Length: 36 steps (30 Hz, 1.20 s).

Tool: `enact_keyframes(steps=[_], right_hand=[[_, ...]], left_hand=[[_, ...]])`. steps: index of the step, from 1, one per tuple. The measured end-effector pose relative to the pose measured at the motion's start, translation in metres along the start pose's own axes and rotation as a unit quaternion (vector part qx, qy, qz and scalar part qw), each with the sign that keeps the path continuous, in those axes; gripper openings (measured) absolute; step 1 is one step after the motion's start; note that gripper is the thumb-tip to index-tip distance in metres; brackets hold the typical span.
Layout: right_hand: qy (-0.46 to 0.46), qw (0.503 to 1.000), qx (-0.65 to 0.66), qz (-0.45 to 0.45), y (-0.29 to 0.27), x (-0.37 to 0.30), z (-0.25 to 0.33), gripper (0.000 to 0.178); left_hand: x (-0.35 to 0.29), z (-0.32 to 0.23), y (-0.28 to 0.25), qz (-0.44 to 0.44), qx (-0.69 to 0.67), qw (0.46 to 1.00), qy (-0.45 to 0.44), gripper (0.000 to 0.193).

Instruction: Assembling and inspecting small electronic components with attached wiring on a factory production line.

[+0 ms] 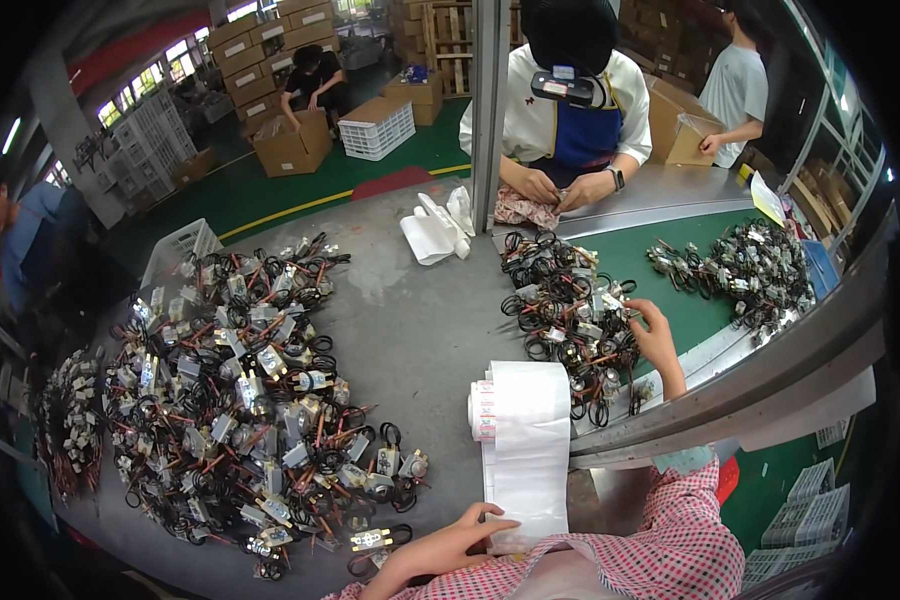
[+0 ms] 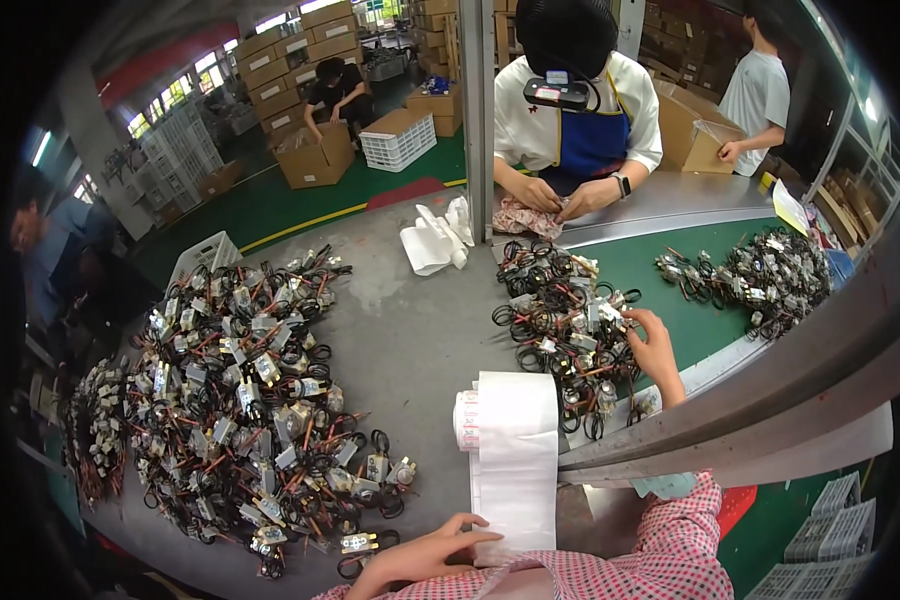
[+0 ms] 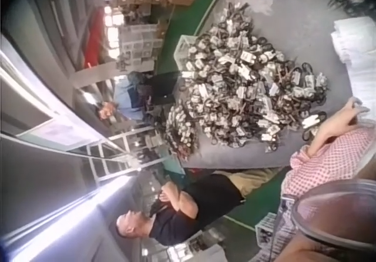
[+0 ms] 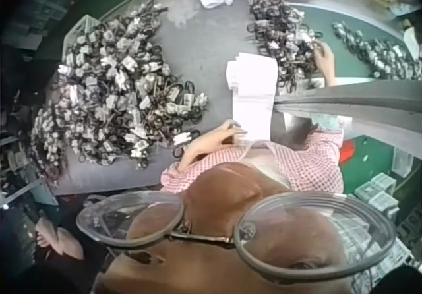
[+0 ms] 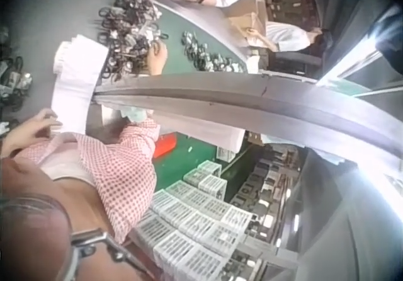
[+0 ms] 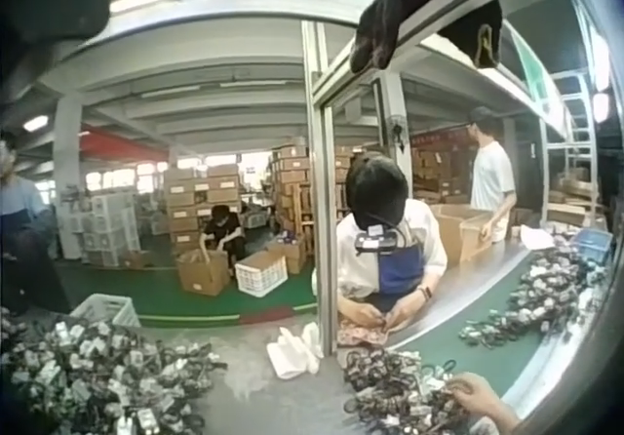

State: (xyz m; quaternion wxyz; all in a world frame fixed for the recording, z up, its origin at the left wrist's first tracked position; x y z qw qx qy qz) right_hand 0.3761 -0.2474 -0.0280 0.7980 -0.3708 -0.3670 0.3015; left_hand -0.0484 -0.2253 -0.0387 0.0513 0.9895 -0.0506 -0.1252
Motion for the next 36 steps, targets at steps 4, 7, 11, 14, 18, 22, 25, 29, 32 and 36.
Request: enact_keyframes(steps=[4, 7, 11, 14, 18, 22, 25, 29, 32, 36], right_hand=[[0.056, 0.997, 0.059, -0.015, -0.037, -0.030, 0.007, 0.036], [0.048, 0.990, 0.039, -0.127, -0.051, -0.077, -0.030, 0.029], [0.130, 0.951, 0.156, -0.233, -0.109, -0.138, 0.076, 0.021], [0.089, 0.959, 0.124, -0.239, -0.100, -0.201, 0.100, 0.021], [0.030, 0.970, 0.207, -0.123, -0.071, -0.231, 0.163, 0.028], [-0.067, 0.981, 0.138, -0.121, -0.077, -0.221, 0.225, 0.036], [-0.166, 0.979, 0.015, -0.119, -0.089, -0.209, 0.250, 0.034], [-0.235, 0.967, -0.069, -0.070, -0.080, -0.195, 0.263, 0.024], [-0.240, 0.968, -0.056, -0.041, -0.074, -0.189, 0.260, 0.019], [-0.231, 0.972, -0.019, -0.033, -0.069, -0.185, 0.256, 0.014]], left_hand=[[0.004, 0.014, 0.010, -0.069, 0.118, 0.990, 0.033, 0.060], [0.014, 0.020, 0.007, -0.172, 0.179, 0.968, 0.039, 0.056], [0.006, -0.019, -0.003, -0.277, 0.120, 0.945, 0.123, 0.053], [0.001, -0.034, -0.014, -0.329, 0.098, 0.927, 0.153, 0.058], [-0.004, -0.041, -0.009, -0.319, -0.106, 0.911, 0.239, 0.062], [-0.014, -0.052, 0.002, -0.314, -0.099, 0.907, 0.261, 0.066], [-0.014, -0.062, 0.011, -0.315, -0.049, 0.905, 0.281, 0.069], [-0.004, -0.067, 0.018, -0.289, 0.011, 0.920, 0.266, 0.073], [-0.002, -0.067, 0.020, -0.290, 0.040, 0.920, 0.262, 0.073], [0.001, -0.069, 0.019, -0.302, 0.080, 0.911, 0.270, 0.071]])
Point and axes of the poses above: each hand's wrist, its own x-axis towards the middle knuckle, its own y-axis out of the palm, z = x × y, the point moved 5 cm from there along x, towards the middle knuckle, and after that the axes turned 11 degrees about -x, right-handed, at the moved point
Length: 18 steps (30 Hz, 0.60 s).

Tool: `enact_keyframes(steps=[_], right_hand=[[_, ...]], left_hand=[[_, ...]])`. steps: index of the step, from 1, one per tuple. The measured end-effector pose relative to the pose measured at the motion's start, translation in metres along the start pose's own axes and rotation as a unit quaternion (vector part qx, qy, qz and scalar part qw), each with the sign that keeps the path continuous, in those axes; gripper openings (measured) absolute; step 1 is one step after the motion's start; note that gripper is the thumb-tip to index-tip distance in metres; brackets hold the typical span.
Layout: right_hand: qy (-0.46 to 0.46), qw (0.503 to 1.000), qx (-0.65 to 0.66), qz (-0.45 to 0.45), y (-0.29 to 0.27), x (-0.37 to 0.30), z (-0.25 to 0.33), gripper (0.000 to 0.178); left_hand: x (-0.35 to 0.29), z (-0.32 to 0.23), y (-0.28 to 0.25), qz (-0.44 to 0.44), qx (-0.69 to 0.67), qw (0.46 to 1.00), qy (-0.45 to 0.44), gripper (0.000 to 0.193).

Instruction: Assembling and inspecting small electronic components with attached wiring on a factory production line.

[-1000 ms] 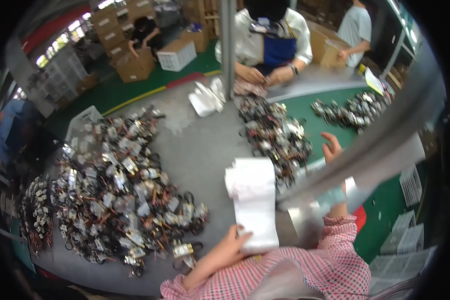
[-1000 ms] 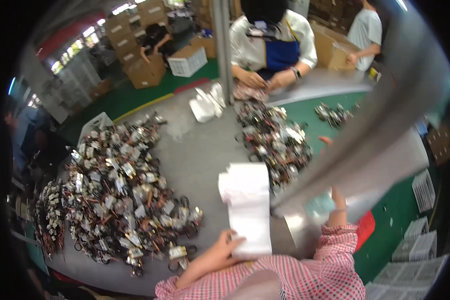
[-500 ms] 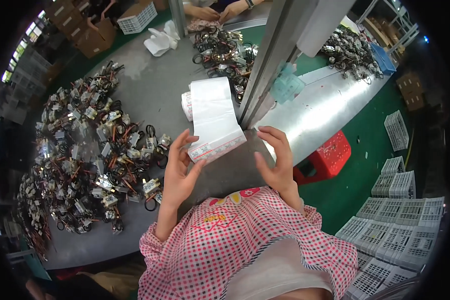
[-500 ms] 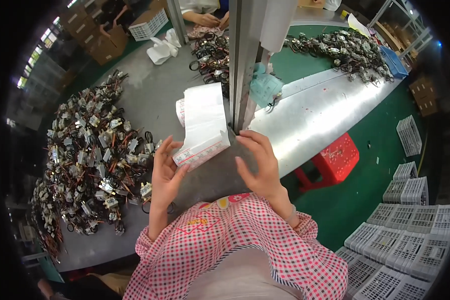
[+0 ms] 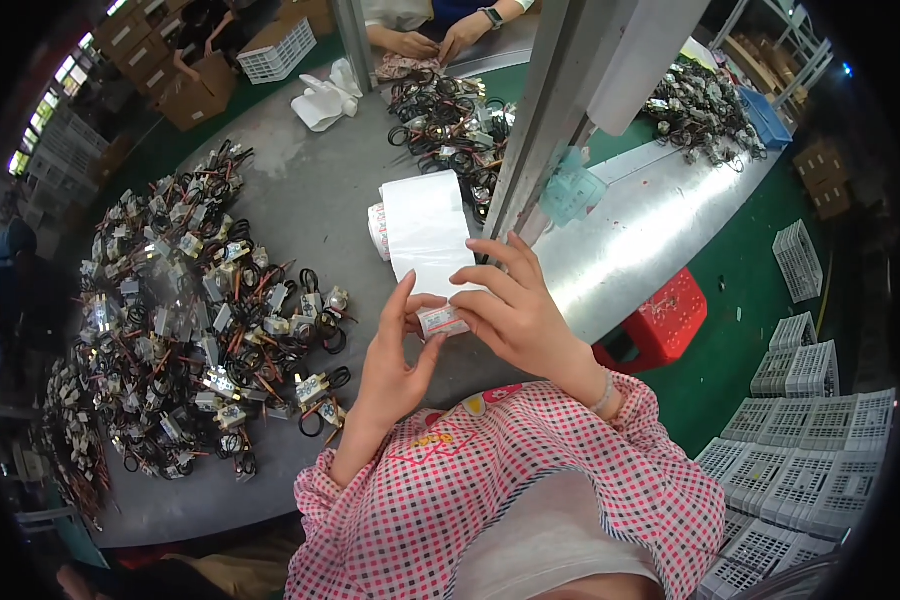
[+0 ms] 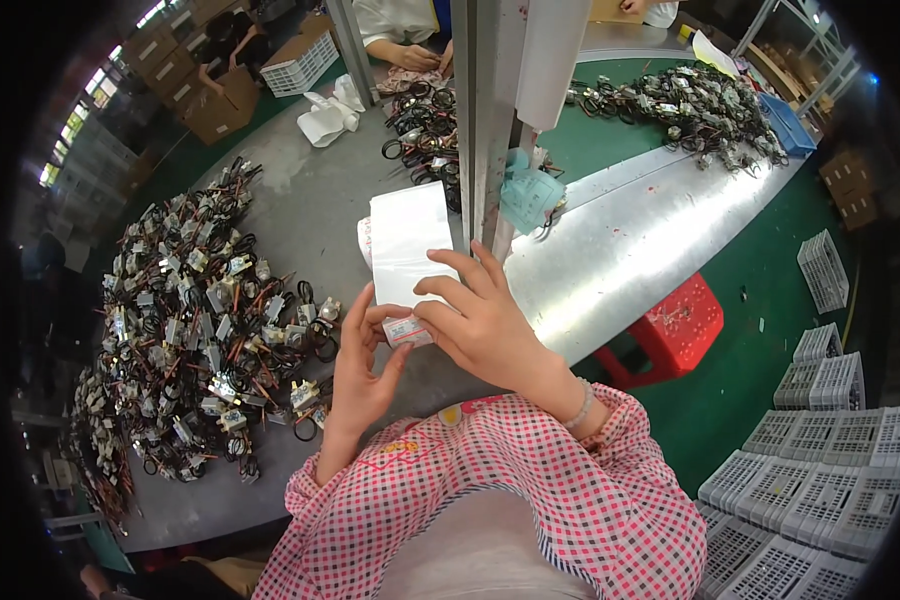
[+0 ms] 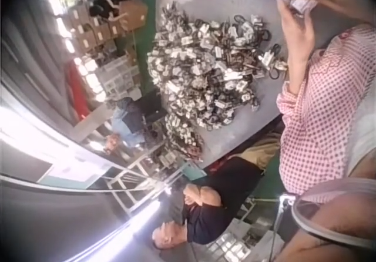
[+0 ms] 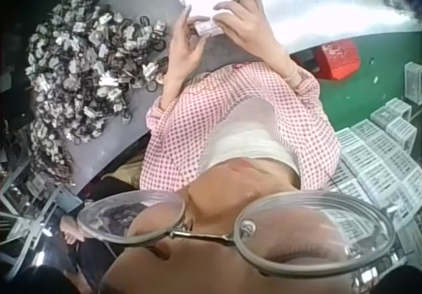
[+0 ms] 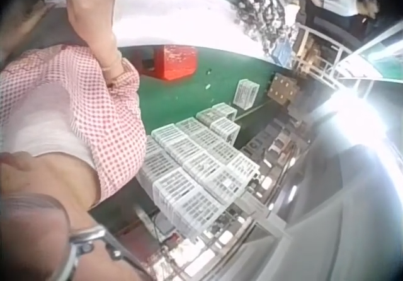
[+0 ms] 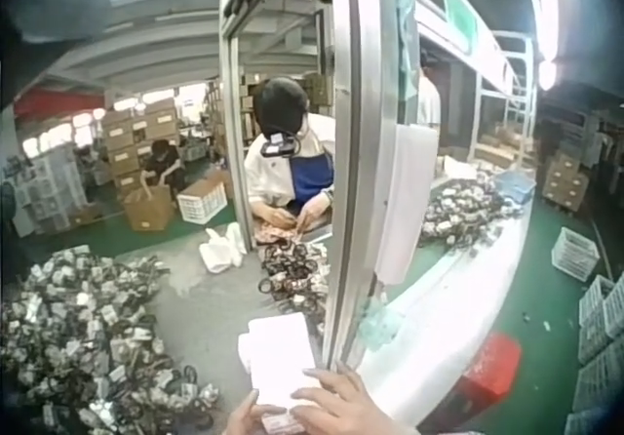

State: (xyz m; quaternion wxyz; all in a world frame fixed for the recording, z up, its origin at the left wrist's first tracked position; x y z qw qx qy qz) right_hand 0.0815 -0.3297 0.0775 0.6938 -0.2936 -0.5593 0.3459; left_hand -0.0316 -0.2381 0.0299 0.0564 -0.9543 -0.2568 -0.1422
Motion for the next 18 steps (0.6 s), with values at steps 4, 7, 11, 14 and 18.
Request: enact_keyframes(steps=[4, 7, 11, 14, 18], right_hand=[[0.006, 1.000, 0.015, 0.010, 0.003, 0.002, -0.005, 0.013], [0.003, 1.000, 0.017, -0.005, 0.004, 0.004, -0.005, 0.014], [0.008, 1.000, 0.016, -0.017, 0.006, 0.001, -0.007, 0.015], [0.005, 1.000, 0.013, -0.021, 0.011, 0.000, -0.008, 0.015], [0.007, 0.999, 0.037, -0.024, 0.014, 0.000, -0.008, 0.015]], left_hand=[[0.005, 0.006, -0.001, 0.005, 0.005, 1.000, 0.018, 0.067], [0.010, 0.007, -0.002, -0.056, -0.064, 0.996, -0.015, 0.064], [0.012, 0.021, -0.006, -0.106, -0.115, 0.987, -0.048, 0.046], [0.012, 0.030, -0.008, -0.084, -0.040, 0.992, -0.080, 0.023], [0.015, 0.029, -0.011, -0.131, -0.004, 0.990, -0.051, 0.014]])
Point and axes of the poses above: each hand's wrist, its own x-axis towards the middle knuckle, its own y-axis out of the palm, z = x × y, the point moved 5 cm from there along x, towards the middle knuckle, and after that the axes turned 11 degrees about -x, right-handed, at the moved point
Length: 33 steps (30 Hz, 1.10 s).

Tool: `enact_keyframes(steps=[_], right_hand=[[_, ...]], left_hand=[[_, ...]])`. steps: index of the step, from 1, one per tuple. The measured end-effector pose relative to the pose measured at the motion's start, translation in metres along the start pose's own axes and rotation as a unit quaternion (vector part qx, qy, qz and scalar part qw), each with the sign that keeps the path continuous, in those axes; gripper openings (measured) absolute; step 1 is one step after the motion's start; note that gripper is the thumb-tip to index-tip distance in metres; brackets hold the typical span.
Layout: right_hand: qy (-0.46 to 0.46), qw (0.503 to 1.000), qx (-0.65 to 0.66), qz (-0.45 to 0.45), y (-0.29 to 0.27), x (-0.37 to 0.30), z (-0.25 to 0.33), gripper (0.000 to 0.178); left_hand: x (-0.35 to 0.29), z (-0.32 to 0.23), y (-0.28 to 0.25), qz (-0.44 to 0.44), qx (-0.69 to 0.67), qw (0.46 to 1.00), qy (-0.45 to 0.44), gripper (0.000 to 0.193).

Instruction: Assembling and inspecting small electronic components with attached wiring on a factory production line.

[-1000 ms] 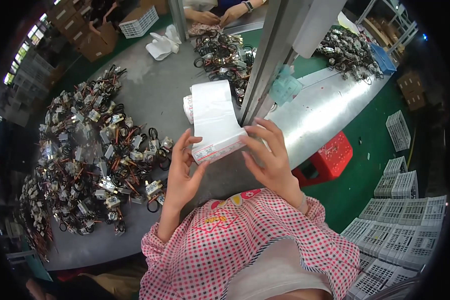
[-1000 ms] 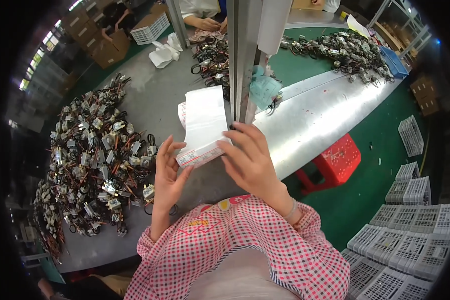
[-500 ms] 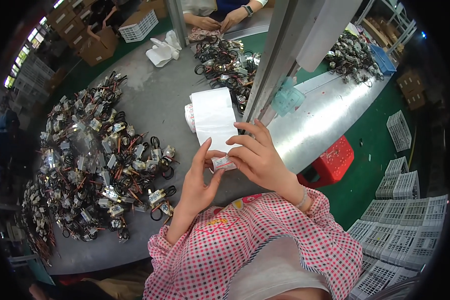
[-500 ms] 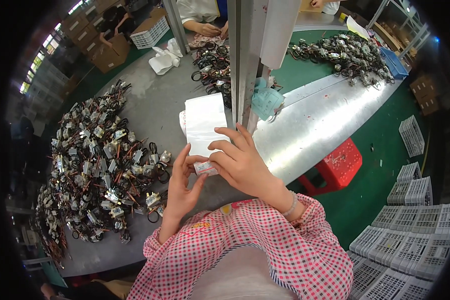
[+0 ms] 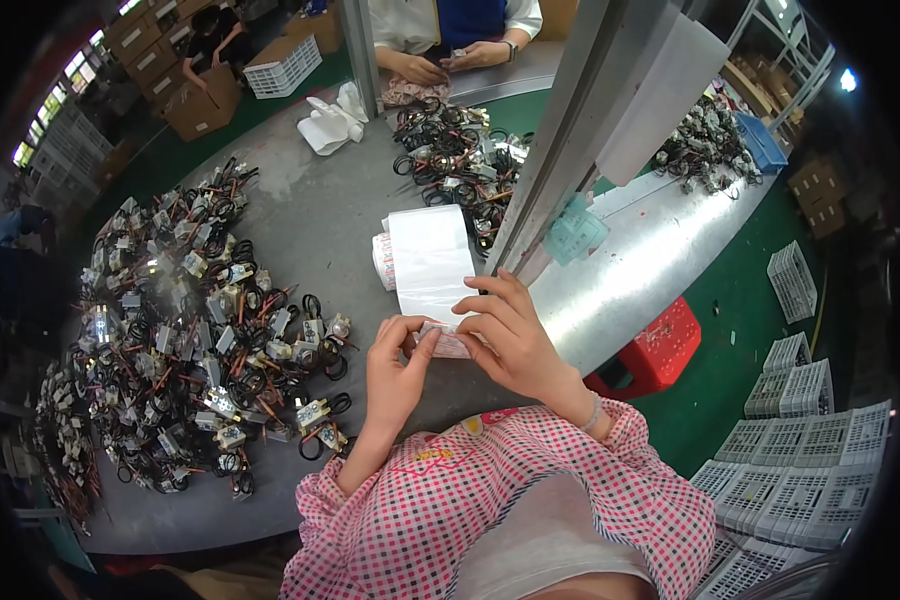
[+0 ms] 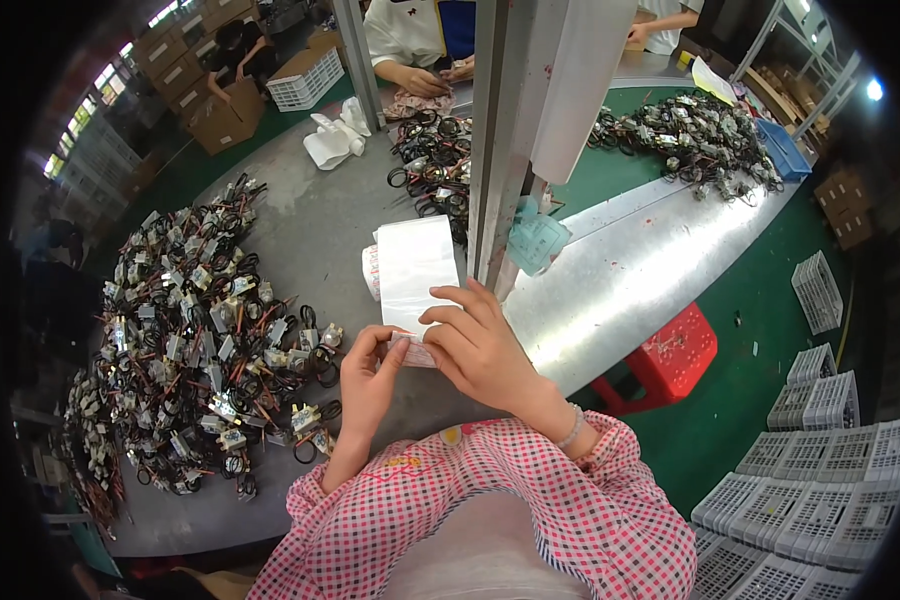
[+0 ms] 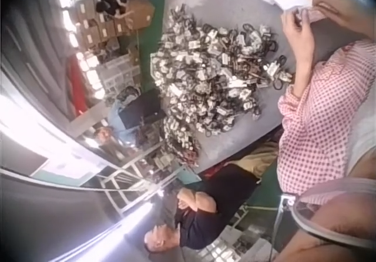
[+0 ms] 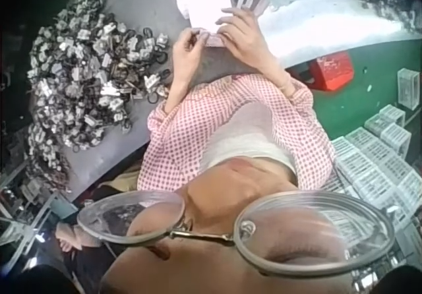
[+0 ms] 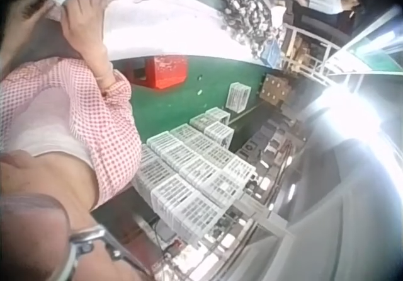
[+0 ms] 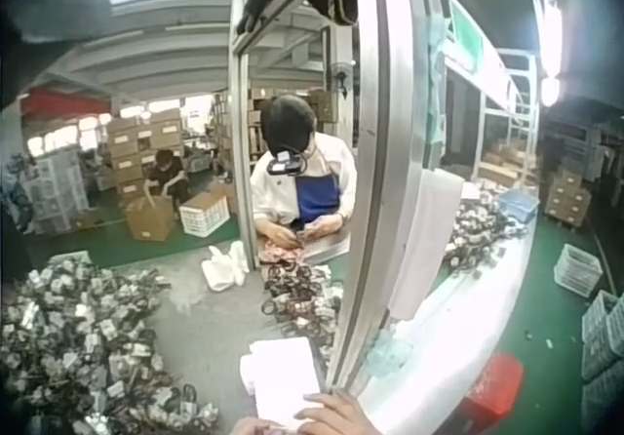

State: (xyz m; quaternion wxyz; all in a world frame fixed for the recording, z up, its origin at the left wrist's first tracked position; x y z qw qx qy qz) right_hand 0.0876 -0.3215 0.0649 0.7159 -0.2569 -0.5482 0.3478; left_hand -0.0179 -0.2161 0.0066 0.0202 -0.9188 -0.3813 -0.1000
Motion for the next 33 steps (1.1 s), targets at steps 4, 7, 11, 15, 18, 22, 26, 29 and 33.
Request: enact_keyframes(steps=[4, 7, 11, 15, 18, 22, 26, 29, 33], right_hand=[[0.002, 1.000, 0.001, -0.001, 0.000, -0.001, 0.000, 0.016], [0.010, 1.000, 0.017, 0.001, -0.001, -0.001, 0.003, 0.016], [0.040, 0.995, 0.094, -0.020, 0.002, -0.002, 0.001, 0.021], [0.049, 0.996, 0.069, -0.013, 0.011, 0.006, 0.002, 0.041], [0.062, 0.995, 0.077, 0.014, 0.018, 0.009, -0.001, 0.054], [0.060, 0.994, 0.089, 0.019, 0.020, 0.012, -0.001, 0.055], [0.049, 0.996, 0.066, 0.015, 0.022, 0.014, -0.001, 0.056], [0.028, 0.999, 0.037, 0.020, 0.020, 0.017, 0.000, 0.056], [-0.010, 0.999, -0.018, 0.032, 0.018, 0.020, 0.005, 0.056]], left_hand=[[0.004, -0.006, 0.004, -0.006, 0.010, 1.000, -0.001, 0.013], [0.005, -0.007, 0.005, -0.017, 0.015, 1.000, 0.005, 0.012], [0.007, 0.002, 0.002, -0.025, 0.009, 1.000, -0.007, 0.011], [0.007, -0.003, 0.000, -0.024, 0.019, 1.000, 0.005, 0.009], [0.010, -0.009, 0.002, -0.006, 0.052, 0.998, 0.037, 0.008], [0.011, -0.011, 0.000, -0.011, 0.071, 0.997, 0.037, 0.007], [0.013, -0.010, -0.003, -0.007, 0.074, 0.997, 0.025, 0.007], [0.013, -0.010, -0.004, 0.002, 0.074, 0.997, 0.037, 0.007], [0.015, -0.016, -0.005, 0.012, 0.100, 0.993, 0.054, 0.006]])
Point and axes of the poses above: each hand's wrist, its own x-axis towards the middle knuckle, its own y-axis out of the palm, z = x × y, the point moved 5 cm from there along x, towards the middle knuckle, and after that the axes turned 11 degrees about -x, right-handed, at the moved point
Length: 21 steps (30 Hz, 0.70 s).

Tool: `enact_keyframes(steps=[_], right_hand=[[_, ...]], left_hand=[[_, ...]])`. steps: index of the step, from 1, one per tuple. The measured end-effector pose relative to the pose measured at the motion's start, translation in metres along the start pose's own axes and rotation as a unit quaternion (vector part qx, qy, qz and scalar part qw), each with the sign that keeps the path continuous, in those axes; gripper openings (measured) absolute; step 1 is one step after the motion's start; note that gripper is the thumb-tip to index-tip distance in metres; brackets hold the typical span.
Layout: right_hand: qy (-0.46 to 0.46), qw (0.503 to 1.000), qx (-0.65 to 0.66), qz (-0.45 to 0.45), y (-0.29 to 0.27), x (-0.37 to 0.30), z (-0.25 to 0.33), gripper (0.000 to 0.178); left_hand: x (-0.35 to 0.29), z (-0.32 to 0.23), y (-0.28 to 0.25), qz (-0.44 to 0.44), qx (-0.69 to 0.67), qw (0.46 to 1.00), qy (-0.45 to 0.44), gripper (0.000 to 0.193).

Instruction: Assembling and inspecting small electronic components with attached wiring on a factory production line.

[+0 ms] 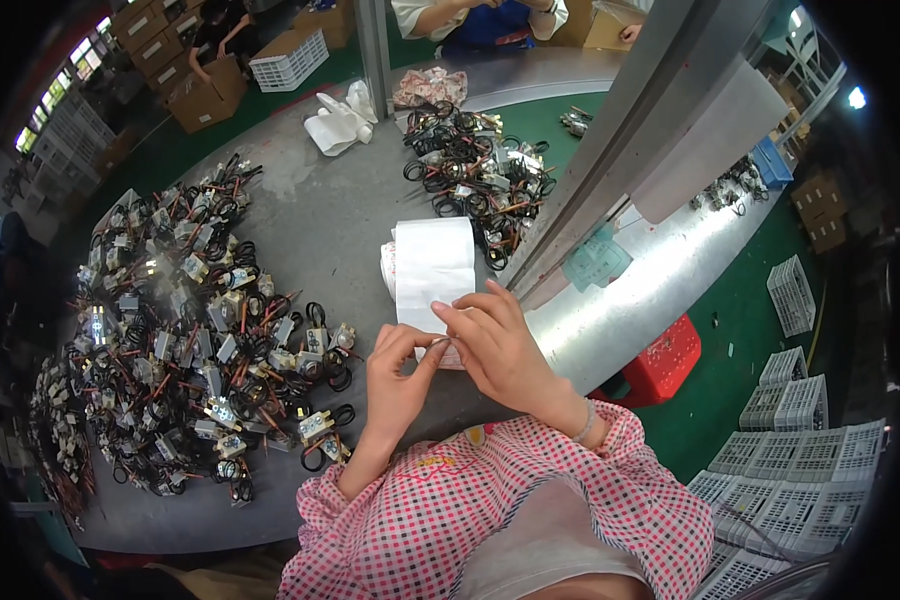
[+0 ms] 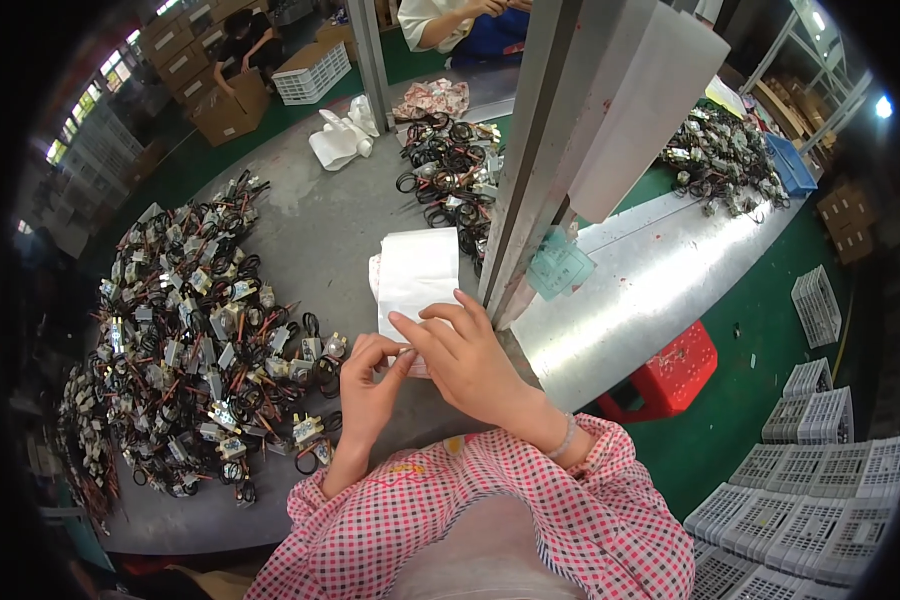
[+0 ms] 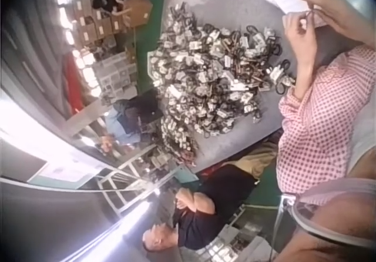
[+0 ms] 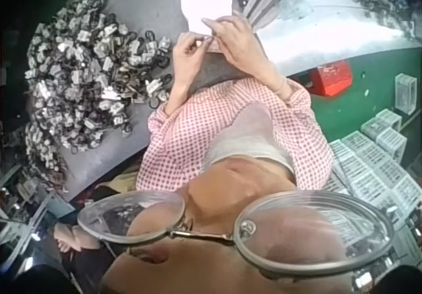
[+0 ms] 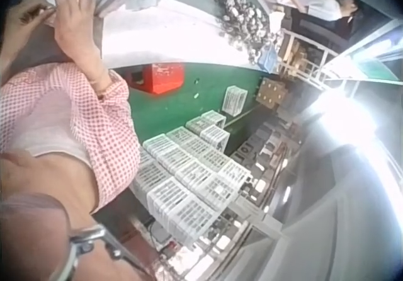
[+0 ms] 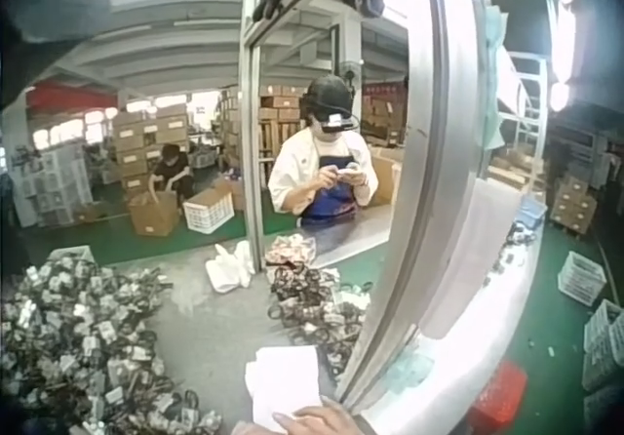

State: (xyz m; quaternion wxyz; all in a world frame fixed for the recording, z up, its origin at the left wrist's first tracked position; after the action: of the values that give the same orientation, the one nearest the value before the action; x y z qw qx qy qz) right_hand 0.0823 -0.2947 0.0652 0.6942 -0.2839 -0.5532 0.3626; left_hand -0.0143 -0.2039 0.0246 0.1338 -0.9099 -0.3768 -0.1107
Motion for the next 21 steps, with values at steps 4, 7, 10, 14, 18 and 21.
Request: enact_keyframes(steps=[4, 7, 10, 14, 18, 21], right_hand=[[-0.026, 0.999, -0.048, -0.003, 0.0001, 0.0014, 0.0023, 0.055], [-0.035, 0.998, -0.056, -0.003, -0.0003, 0.0041, 0.0007, 0.054], [-0.052, 0.996, -0.065, 0.019, -0.0008, 0.0071, 0.0013, 0.054], [-0.046, 0.998, -0.050, 0.017, -0.0005, 0.0064, 0.0018, 0.054], [-0.045, 0.997, -0.058, 0.028, 0.0025, 0.0019, 0.0001, 0.055], [-0.042, 0.997, -0.062, 0.024, 0.0007, 0.0050, -0.0009, 0.055]], left_hand=[[0.0003, 0.0008, 0.0012, 0.001, 0.002, 1.000, 0.002, 0.007], [0.0001, 0.0003, 0.0017, 0.003, 0.016, 1.000, -0.001, 0.007], [0.0010, -0.0005, 0.0009, 0.004, 0.026, 1.000, 0.013, 0.007], [0.0010, -0.0018, 0.0016, 0.005, 0.018, 1.000, 0.010, 0.008], [0.0007, 0.0026, 0.0038, 0.018, 0.009, 1.000, 0.012, 0.011], [0.0013, -0.0035, 0.0076, 0.022, 0.006, 0.999, 0.027, 0.014]])
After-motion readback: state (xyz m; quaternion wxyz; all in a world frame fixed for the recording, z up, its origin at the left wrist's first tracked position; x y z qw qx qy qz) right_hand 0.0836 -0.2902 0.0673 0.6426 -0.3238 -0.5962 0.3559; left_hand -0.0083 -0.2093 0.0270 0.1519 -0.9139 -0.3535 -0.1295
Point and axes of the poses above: each hand's wrist, its own x-axis towards the middle knuckle, its own y-axis out of the palm, z = x × y, the point moved 5 cm from there along x, towards the middle knuckle, and after that the axes turned 11 degrees about -x, right-handed, at the moved point
